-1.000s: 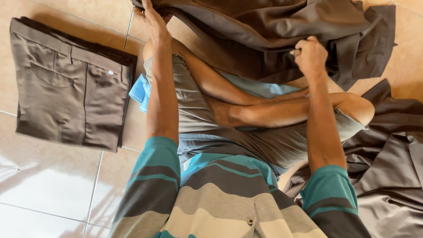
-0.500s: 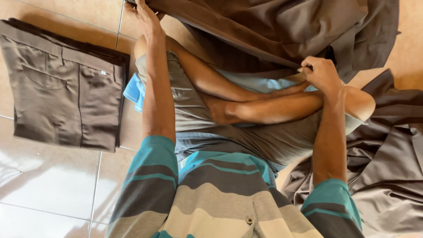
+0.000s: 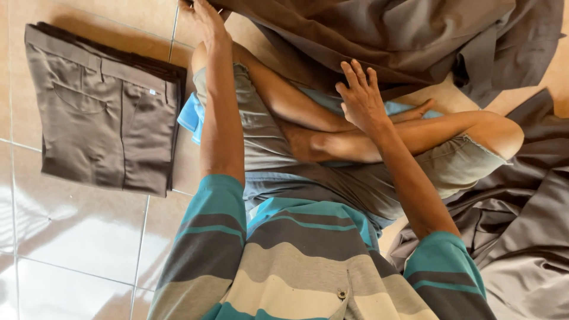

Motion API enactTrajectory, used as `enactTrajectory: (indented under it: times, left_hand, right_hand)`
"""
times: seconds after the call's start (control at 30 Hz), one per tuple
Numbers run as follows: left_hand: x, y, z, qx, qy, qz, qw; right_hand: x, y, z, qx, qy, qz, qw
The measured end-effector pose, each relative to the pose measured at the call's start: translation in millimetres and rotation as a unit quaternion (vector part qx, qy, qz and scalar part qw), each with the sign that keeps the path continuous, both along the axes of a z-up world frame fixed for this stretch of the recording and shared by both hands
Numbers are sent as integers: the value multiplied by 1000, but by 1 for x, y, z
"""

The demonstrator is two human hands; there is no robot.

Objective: A person sitting on the floor is folding brown pants into neat rectangles.

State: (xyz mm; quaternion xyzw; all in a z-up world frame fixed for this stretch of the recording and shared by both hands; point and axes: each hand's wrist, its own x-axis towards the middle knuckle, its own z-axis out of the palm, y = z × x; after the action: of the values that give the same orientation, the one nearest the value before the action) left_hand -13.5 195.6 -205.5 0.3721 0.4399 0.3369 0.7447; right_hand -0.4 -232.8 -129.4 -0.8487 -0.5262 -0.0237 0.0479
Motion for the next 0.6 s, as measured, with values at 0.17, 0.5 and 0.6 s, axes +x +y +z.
enactTrajectory:
  times: [0.17, 0.5, 0.6]
  left_hand:
    - [-2, -19, 45, -34, 8, 39, 999]
    - [2, -3, 27, -35, -1, 51, 998]
    - [4, -4, 29, -28, -12, 65, 997]
  right_hand:
    - [16, -6, 14, 46, -64, -43, 996]
    - [40, -34, 27, 172, 93, -83, 977]
    - [32, -43, 27, 184, -5, -78, 980]
